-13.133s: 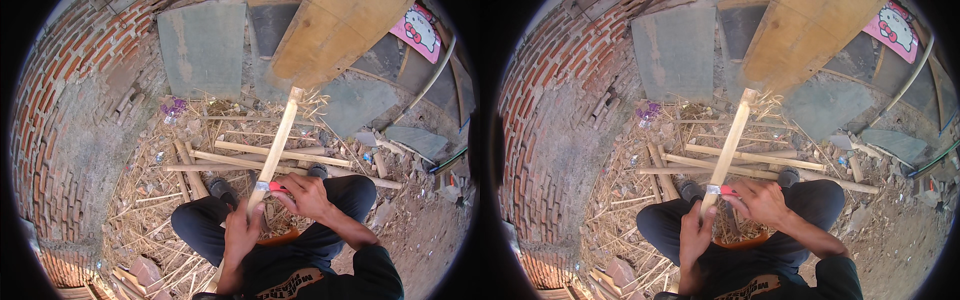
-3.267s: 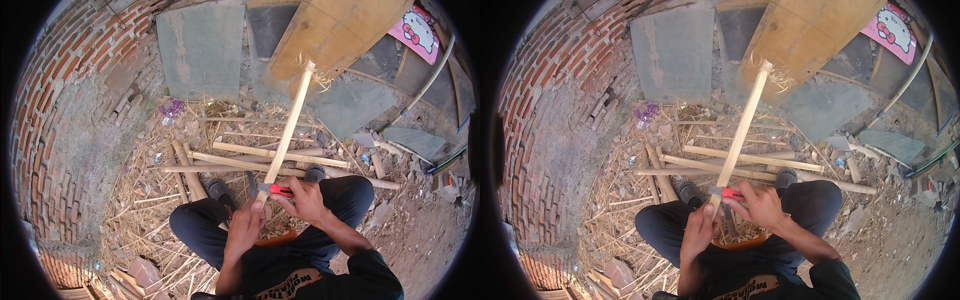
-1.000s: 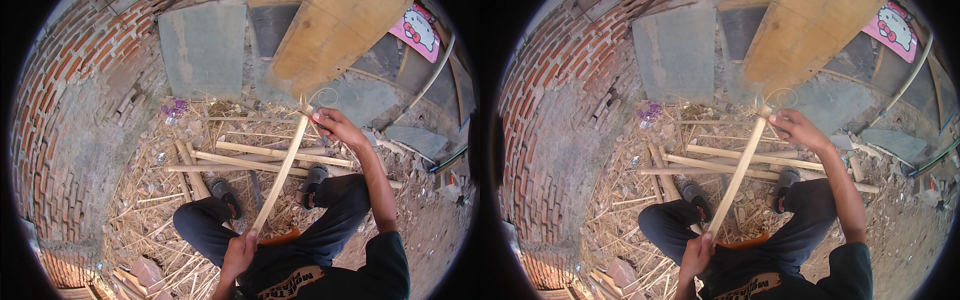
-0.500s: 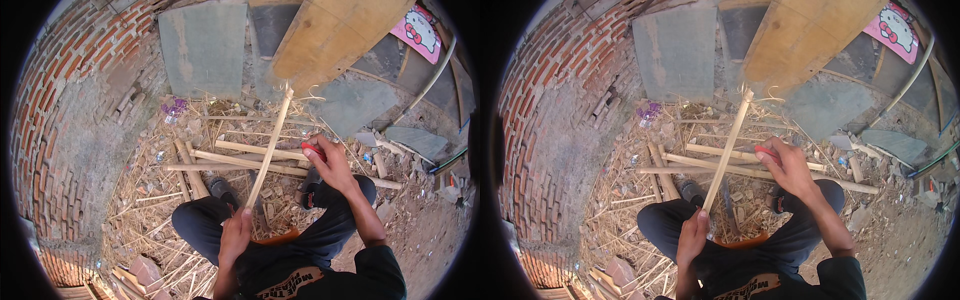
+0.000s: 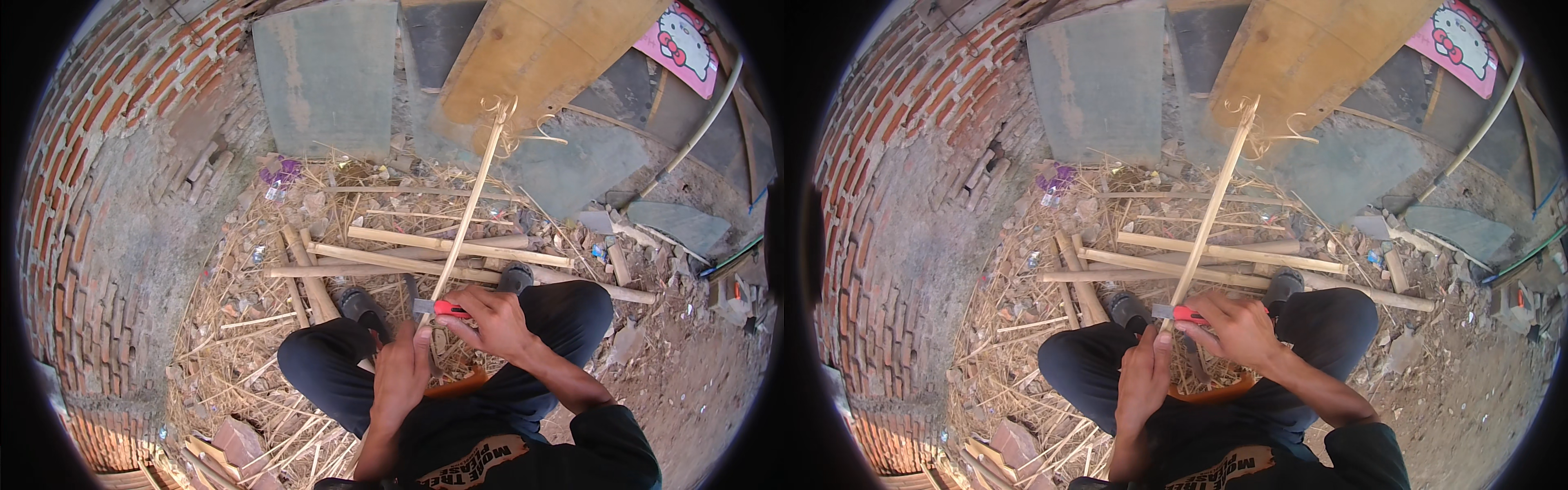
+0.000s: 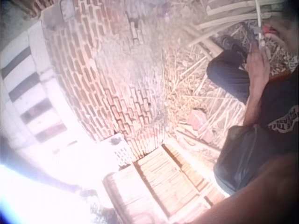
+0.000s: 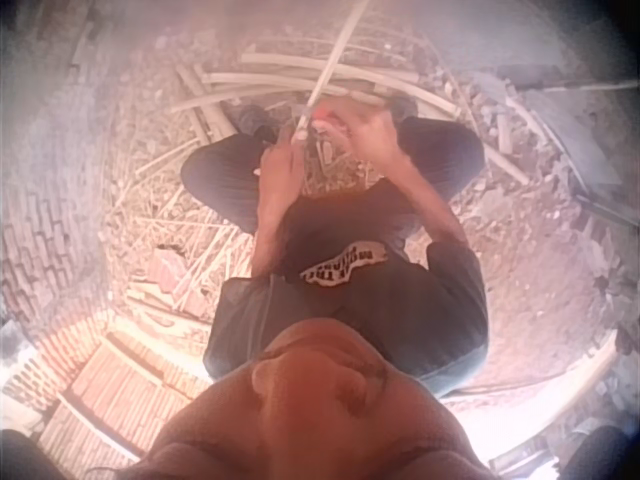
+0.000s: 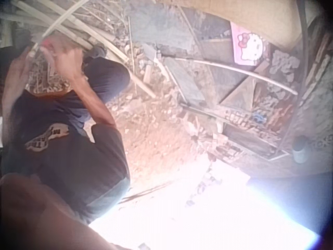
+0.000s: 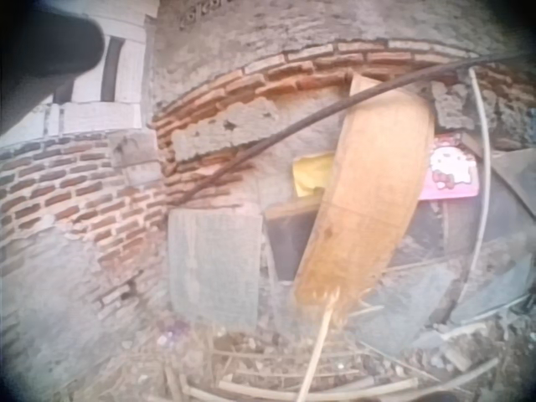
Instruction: The person sits on the ground and uses a red utility knife to shave thin strips from a long wooden stick. They hold the stick with their left hand and scrape the blade along its length with their right hand, creating wood shavings. The person occasionally switches to a larger curved blade to continue shaving the wood.
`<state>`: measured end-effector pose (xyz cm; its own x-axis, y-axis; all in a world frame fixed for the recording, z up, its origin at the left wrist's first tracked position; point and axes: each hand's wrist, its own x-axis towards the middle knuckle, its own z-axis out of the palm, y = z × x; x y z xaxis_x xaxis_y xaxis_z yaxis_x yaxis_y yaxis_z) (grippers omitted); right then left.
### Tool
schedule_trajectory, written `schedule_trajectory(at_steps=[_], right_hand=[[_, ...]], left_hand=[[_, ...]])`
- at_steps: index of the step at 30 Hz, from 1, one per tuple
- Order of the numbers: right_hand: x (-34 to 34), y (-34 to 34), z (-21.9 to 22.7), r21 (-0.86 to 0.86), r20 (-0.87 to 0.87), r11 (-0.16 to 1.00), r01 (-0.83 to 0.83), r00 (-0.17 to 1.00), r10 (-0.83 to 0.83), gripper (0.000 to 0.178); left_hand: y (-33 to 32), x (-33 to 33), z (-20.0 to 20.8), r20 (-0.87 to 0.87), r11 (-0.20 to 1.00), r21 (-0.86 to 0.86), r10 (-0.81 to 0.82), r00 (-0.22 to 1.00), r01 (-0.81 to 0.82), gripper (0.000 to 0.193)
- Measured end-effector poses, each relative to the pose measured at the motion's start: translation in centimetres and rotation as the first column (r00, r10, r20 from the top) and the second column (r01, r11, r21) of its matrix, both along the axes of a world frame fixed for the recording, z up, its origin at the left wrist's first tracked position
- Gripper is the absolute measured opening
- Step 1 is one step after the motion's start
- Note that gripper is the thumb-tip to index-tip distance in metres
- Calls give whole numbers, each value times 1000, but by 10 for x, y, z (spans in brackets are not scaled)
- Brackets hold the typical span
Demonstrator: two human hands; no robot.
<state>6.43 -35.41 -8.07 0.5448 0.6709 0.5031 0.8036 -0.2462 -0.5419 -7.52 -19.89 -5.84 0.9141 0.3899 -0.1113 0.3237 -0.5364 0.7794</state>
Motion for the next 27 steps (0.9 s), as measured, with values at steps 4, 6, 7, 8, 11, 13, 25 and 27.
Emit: schedule_trajectory(at_steps=[4, 6, 7, 8, 11, 13, 25, 27], right_hand=[[-6, 1, 0, -30, 1, 1000, -1, 1000, 1, 32], [-7, 2, 3, -50, 1, 999, 4, 1000, -4, 32], [-7, 2, 4, -56, 4, 998, 6, 1000, -6, 32], [-6, 2, 5, -62, 7, 998, 9, 1000, -9, 32], [-4, 3, 5, -30, 25, 999, 24, 999, -24, 29], [2, 1, 7, -30, 43, 997, 76, 996, -74, 28], [52, -12, 11, -1, 1, 987, 161, 987, -161, 29], [60, -14, 13, -31, -5, 988, 154, 988, -154, 29]], left_hand=[[-2, 3, 2, 2, 1000, 16, -1, 1000, 1, 39], [-4, 3, 1, 18, 998, 68, 15, 1000, -16, 39], [-5, 2, 0, 26, 995, 94, 22, 999, -25, 38], [-5, 2, 0, 28, 994, 102, 27, 999, -30, 38], [-5, 0, 0, 27, 992, 120, 38, 999, -41, 36], [-5, -2, 1, 10, 991, 123, 47, 999, -48, 35], [-7, -18, -4, -45, 984, 175, 23, 999, -15, 33], [-6, -19, -4, -38, 985, 169, 18, 999, -12, 34]])
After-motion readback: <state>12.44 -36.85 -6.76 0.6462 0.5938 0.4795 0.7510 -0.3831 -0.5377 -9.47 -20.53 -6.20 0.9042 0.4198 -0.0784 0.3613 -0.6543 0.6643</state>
